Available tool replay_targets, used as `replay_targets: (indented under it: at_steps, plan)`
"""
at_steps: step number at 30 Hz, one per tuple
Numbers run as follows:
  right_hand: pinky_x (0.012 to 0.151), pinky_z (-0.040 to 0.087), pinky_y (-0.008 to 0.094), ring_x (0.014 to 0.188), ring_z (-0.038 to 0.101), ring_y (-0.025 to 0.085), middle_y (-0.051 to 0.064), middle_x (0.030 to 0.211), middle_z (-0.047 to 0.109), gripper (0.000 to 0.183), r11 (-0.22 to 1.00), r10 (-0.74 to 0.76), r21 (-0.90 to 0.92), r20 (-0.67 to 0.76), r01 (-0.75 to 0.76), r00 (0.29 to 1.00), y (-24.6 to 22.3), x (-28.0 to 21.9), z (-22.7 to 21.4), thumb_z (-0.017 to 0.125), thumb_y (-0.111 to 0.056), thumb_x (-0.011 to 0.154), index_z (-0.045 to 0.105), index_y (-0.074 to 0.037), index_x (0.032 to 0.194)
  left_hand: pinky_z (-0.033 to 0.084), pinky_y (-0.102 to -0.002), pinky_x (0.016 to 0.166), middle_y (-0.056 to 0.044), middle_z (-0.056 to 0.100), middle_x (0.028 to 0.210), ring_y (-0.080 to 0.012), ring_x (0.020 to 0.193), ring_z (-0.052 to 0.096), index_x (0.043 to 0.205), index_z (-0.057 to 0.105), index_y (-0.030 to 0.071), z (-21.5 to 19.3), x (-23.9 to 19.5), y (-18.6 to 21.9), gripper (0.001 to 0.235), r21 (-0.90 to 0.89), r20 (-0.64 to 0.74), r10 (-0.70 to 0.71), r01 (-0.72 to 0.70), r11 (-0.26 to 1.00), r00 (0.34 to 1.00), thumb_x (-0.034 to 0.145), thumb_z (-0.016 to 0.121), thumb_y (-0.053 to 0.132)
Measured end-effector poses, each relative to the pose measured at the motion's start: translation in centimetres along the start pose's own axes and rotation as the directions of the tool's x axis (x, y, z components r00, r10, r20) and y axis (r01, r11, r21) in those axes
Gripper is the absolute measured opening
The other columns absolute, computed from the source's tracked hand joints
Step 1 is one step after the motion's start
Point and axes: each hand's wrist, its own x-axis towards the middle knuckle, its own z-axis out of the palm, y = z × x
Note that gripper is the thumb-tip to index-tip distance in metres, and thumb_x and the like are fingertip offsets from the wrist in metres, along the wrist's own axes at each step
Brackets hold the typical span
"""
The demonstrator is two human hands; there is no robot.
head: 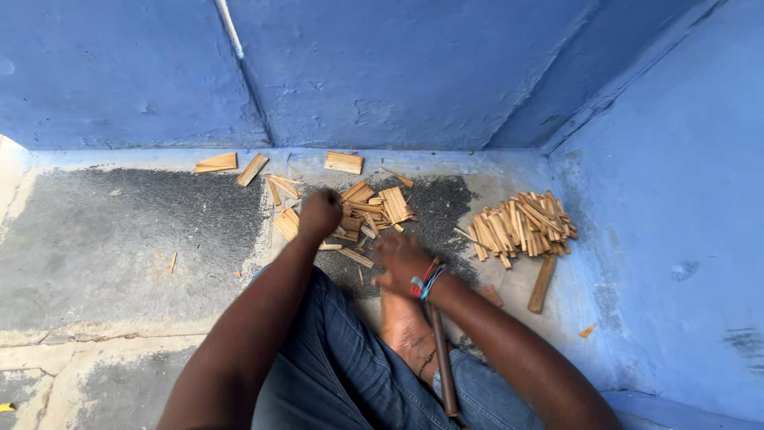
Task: The person sits on the floor and splits small pieces of wood into thinner slats using a hammer and a chisel. They repeatedly pick up wood pieces, position the chisel, strike it with the hammer, and then separate the resulting slats by hand.
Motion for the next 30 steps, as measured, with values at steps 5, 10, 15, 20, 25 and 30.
replay_targets:
  at_steps: [5, 10, 15, 20, 25, 30]
  plan:
    - [0.112, 0.029, 0.059, 0.125, 0.056, 0.031, 0.011, 0.120, 0.068, 0.043, 0.990, -0.068, -0.118, 0.021, 0.070, 0.997, -2.6, -1.3, 1.7, 0.075, -0.041, 0.082, 0.071, -0.010, 0.112, 0.055, -0.046, 0.092, -0.014, 0.073, 0.113, -0.0342, 0.104, 0.070, 0.110, 0.071, 0.010, -1.5, 1.4, 0.4, 0.021, 0.080, -0.064, -0.076, 0.081, 0.994, 0.995, 0.090, 0.066, 0.012]
    - [0.109, 0.031, 0.057, 0.114, 0.060, 0.028, 0.009, 0.109, 0.070, 0.038, 0.993, -0.088, 0.059, -0.149, 0.098, 0.985, -1.7, -1.4, 2.4, 0.076, -0.036, 0.082, 0.073, -0.009, 0.109, 0.050, -0.049, 0.096, -0.013, 0.065, 0.121, -0.0366, 0.117, 0.059, 0.111, 0.069, 0.011, -0.6, 1.8, 2.8, 0.028, 0.256, 0.029, 0.107, -0.111, 0.960, 0.994, 0.084, 0.074, 0.016]
    - [0.110, 0.032, 0.055, 0.113, 0.061, 0.027, 0.007, 0.107, 0.071, 0.034, 0.993, -0.046, 0.099, -0.164, 0.062, 0.985, -1.6, -1.3, 2.4, 0.074, -0.031, 0.083, 0.073, -0.011, 0.110, 0.046, -0.054, 0.101, -0.014, 0.064, 0.125, -0.0369, 0.124, 0.056, 0.118, 0.066, 0.011, 1.8, 3.3, 2.2, 0.029, 0.421, 0.188, 0.128, -0.197, 0.885, 0.974, 0.091, 0.070, 0.019]
    - [0.110, 0.032, 0.054, 0.112, 0.061, 0.026, 0.008, 0.108, 0.070, 0.036, 0.992, -0.050, 0.108, -0.168, 0.068, 0.985, -1.6, -1.3, 2.4, 0.074, -0.031, 0.085, 0.072, -0.008, 0.112, 0.041, -0.057, 0.101, -0.022, 0.063, 0.123, -0.0398, 0.117, 0.057, 0.150, 0.045, 0.009, 3.9, 4.3, 1.1, 0.072, 0.425, 0.179, 0.141, -0.206, 0.881, 0.974, 0.084, 0.071, 0.018]
    - [0.109, 0.033, 0.053, 0.111, 0.062, 0.027, 0.008, 0.106, 0.071, 0.034, 0.991, -0.063, 0.109, -0.174, 0.083, 0.983, -1.4, -1.4, 3.0, 0.074, -0.031, 0.083, 0.073, -0.009, 0.109, 0.043, -0.055, 0.102, -0.020, 0.062, 0.121, -0.0383, 0.117, 0.060, 0.128, 0.064, 0.012, 4.0, 4.0, 1.0, 0.040, 0.394, 0.179, 0.064, -0.131, 0.910, 0.982, 0.089, 0.069, 0.022]
    - [0.109, 0.034, 0.051, 0.111, 0.064, 0.026, 0.008, 0.105, 0.073, 0.031, 0.991, -0.046, 0.115, -0.192, 0.069, 0.980, -1.7, -1.7, 3.2, 0.074, -0.031, 0.082, 0.074, -0.009, 0.104, 0.041, -0.058, 0.098, -0.013, 0.063, 0.114, -0.0338, 0.112, 0.062, 0.109, 0.073, 0.019, 1.7, 2.3, 3.6, 0.021, 0.212, 0.046, 0.128, -0.135, 0.968, 0.991, 0.089, 0.069, 0.017]
